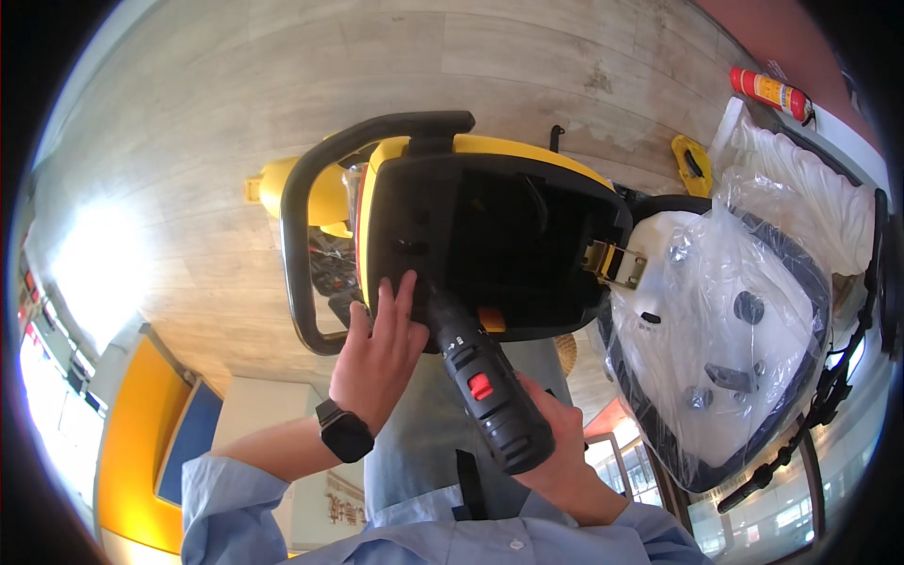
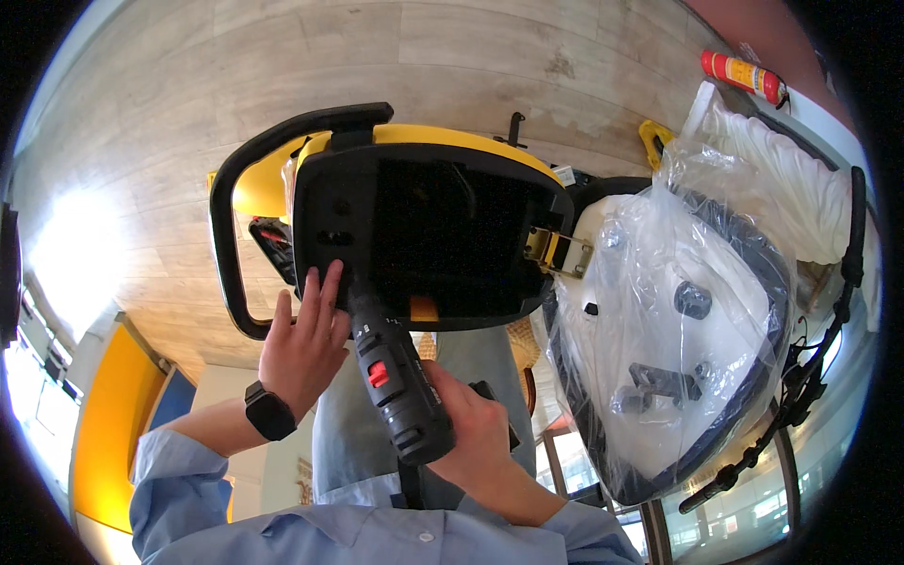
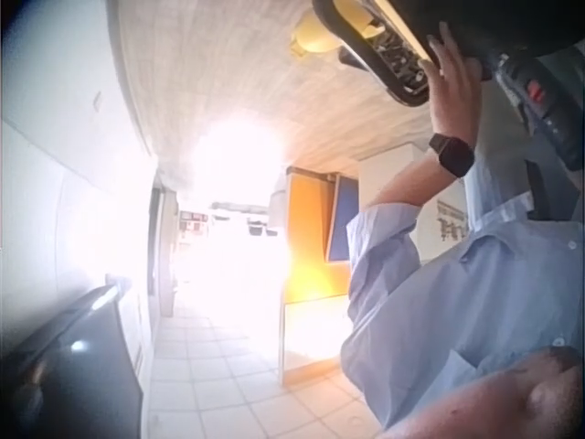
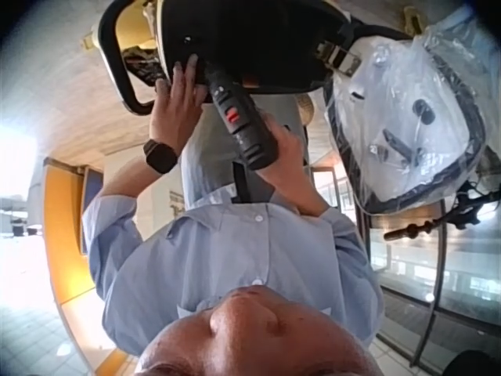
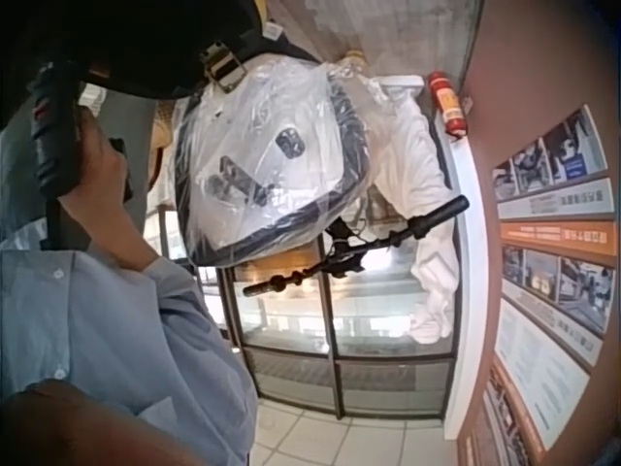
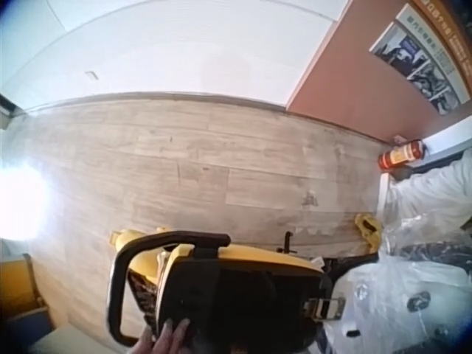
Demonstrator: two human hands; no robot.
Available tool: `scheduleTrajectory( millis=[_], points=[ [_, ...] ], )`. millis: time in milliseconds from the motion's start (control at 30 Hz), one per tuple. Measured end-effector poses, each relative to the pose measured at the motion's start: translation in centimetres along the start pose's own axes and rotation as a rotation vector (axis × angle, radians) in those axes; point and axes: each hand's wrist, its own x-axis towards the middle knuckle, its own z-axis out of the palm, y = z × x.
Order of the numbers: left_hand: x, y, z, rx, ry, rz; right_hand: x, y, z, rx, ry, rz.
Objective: Using a power drill to tighten or remove screws from a small yellow electric scooter.
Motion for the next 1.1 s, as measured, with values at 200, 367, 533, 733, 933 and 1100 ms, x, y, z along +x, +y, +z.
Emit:
scheduleTrajectory(
  millis=[200,367,533,733,933,1100],
  points=[
    [-0.4,-0.7,-0.3,-0.445,0.047,-0.064,0.3,0.2,-0.1,-0.011,-0.022,-0.008],
    [-0.5,-0.7,-0.1,-0.551,0.101,-0.116,0.3,0.0,0.2,0.043,-0.023,0.010],
    [-0.4,-0.4,0.1,-0.590,0.134,-0.134,0.2,0.6,0.4,0.008,-0.033,0.002],
    [-0.3,-0.4,-0.2,-0.650,0.144,-0.158,0.6,0.5,0.5,0.025,-0.026,0.006],
    [-0.3,-0.5,-0.3,-0.671,0.136,-0.164,0.7,1.1,0.3,-0.005,-0.042,-0.056],
    [-0.3,-0.8,-0.6,-0.671,0.135,-0.159,0.7,1.2,0.4,-0.011,-0.079,-0.073]
  ],
)
